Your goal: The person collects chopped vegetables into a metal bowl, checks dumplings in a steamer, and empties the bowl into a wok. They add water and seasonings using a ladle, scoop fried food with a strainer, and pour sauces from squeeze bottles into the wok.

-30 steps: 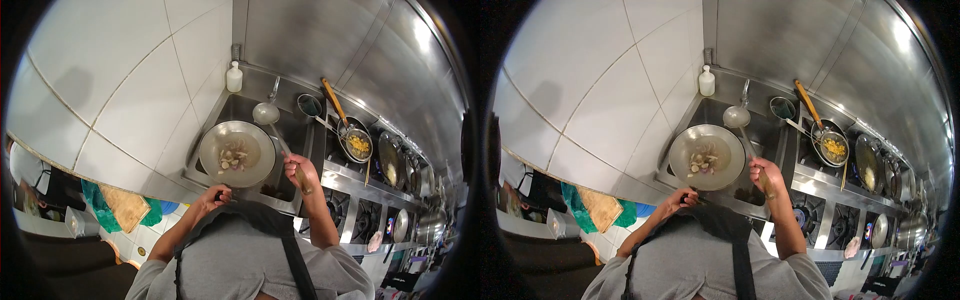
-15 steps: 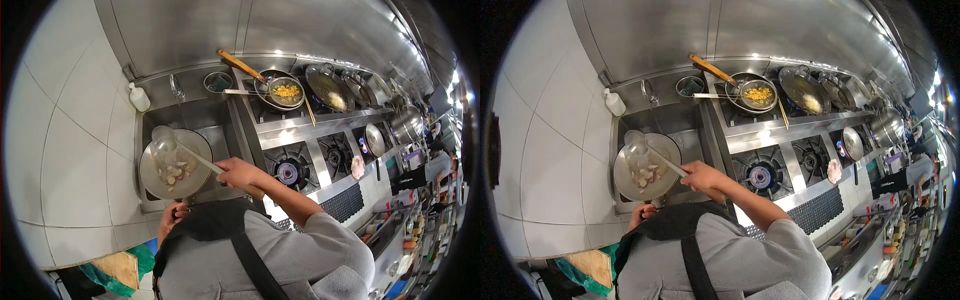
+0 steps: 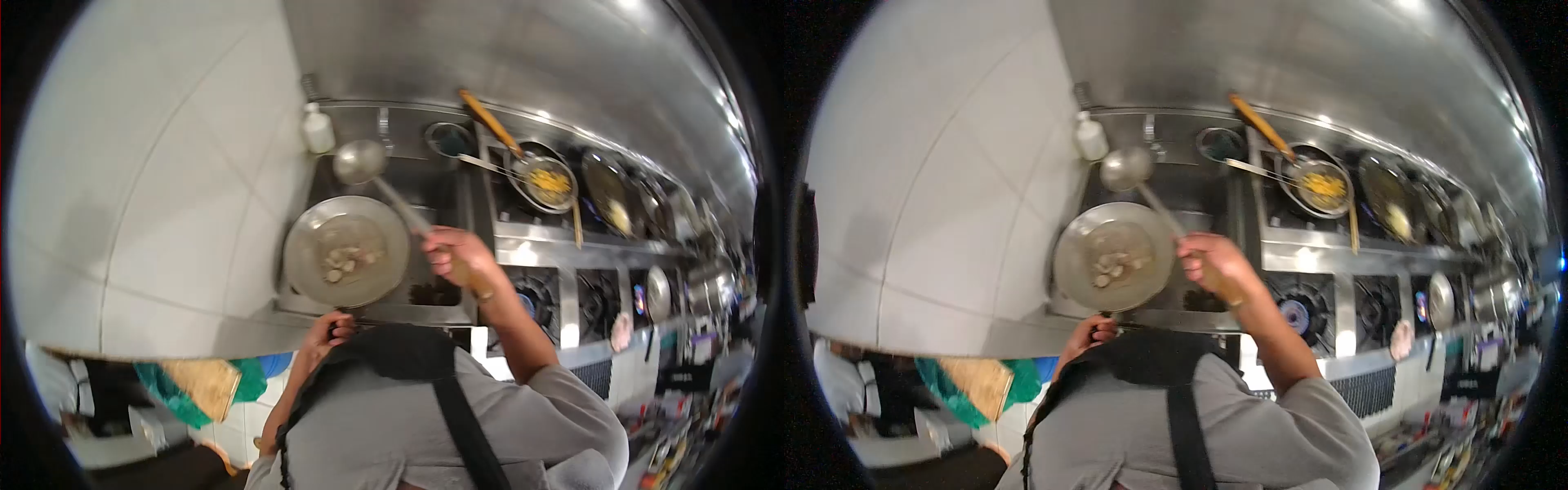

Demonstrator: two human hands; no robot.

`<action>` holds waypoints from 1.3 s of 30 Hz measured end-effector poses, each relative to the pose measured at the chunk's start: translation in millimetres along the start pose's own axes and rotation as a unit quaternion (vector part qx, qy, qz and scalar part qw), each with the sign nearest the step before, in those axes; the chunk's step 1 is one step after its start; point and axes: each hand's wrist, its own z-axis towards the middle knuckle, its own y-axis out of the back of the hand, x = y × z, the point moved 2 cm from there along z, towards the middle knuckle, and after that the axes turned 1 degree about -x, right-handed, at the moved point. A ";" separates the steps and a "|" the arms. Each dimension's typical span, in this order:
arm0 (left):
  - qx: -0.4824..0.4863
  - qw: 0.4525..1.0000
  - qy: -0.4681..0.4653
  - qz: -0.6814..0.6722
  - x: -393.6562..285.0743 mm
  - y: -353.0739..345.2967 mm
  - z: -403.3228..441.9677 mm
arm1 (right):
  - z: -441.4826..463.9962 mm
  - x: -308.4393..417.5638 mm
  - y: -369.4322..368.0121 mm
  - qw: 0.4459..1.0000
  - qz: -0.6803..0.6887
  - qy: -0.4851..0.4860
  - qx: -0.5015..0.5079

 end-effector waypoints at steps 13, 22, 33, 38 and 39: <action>-0.006 0.998 -0.031 -0.049 5.3 -0.6 -8.0 | 14.9 32.7 3.2 0.974 0.214 -0.052 0.051; 0.007 0.997 -0.024 -0.075 5.3 11.8 -8.3 | 28.1 26.4 13.1 0.973 0.223 -0.058 0.036; -0.003 0.993 -0.009 -0.119 2.3 8.5 -10.7 | 44.7 17.4 24.8 0.981 0.186 -0.054 0.002; -0.019 0.991 -0.002 -0.130 0.0 0.3 -13.2 | 48.7 12.6 26.7 0.987 0.150 -0.049 -0.022; -0.019 0.991 0.001 -0.135 -0.2 0.0 -13.0 | 48.3 11.8 26.2 0.988 0.141 -0.046 -0.030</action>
